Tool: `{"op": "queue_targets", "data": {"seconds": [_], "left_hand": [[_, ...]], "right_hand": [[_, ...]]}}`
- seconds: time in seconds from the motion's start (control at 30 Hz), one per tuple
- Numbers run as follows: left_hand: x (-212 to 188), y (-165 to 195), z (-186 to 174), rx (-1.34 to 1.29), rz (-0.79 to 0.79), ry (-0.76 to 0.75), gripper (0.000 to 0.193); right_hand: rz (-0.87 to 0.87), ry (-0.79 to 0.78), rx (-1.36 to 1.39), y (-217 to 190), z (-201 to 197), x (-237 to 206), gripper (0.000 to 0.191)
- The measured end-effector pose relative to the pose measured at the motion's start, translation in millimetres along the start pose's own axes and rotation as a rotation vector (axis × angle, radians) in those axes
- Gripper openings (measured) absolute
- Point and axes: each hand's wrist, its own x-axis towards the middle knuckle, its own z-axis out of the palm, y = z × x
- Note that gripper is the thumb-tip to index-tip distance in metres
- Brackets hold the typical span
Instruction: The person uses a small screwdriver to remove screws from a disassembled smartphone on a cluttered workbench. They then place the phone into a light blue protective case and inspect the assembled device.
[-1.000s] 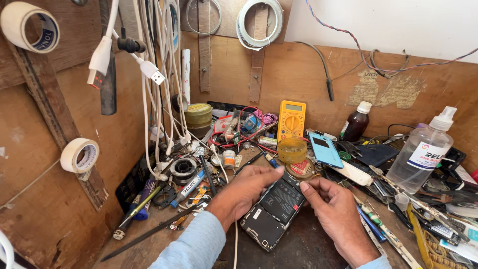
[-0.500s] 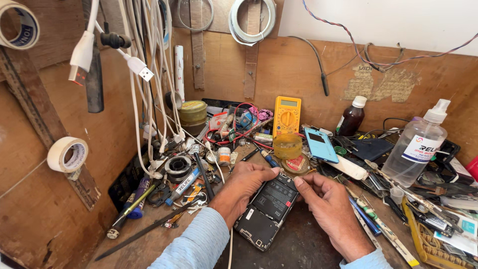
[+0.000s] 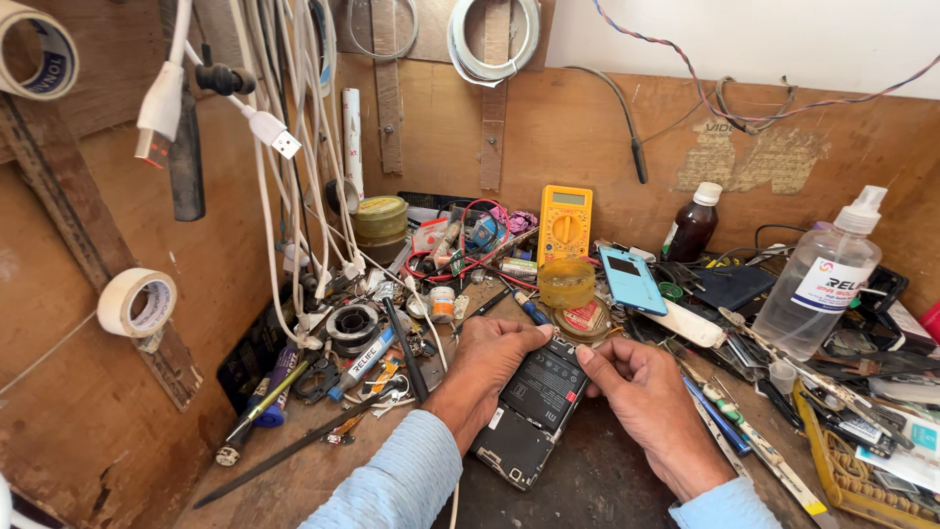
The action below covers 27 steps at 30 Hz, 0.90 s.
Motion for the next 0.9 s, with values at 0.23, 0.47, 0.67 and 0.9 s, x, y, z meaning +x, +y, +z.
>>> {"op": "queue_targets", "data": {"seconds": [0.23, 0.47, 0.67, 0.9], "left_hand": [[0, 1, -3, 0.042, 0.012, 0.0, 0.021], [1, 2, -8, 0.072, -0.022, -0.027, 0.024], [5, 5, -7, 0.149, -0.047, 0.059, 0.023], [0, 12, -16, 0.202, -0.189, -0.028, 0.018]], "right_hand": [[0.018, 0.005, -0.007, 3, 3, 0, 0.031], [-0.142, 0.169, -0.044, -8, -3, -12, 0.044], [-0.233, 0.551, -0.135, -15, -11, -17, 0.041], [-0.189, 0.524, -0.029, -1, -19, -9, 0.028]]}}
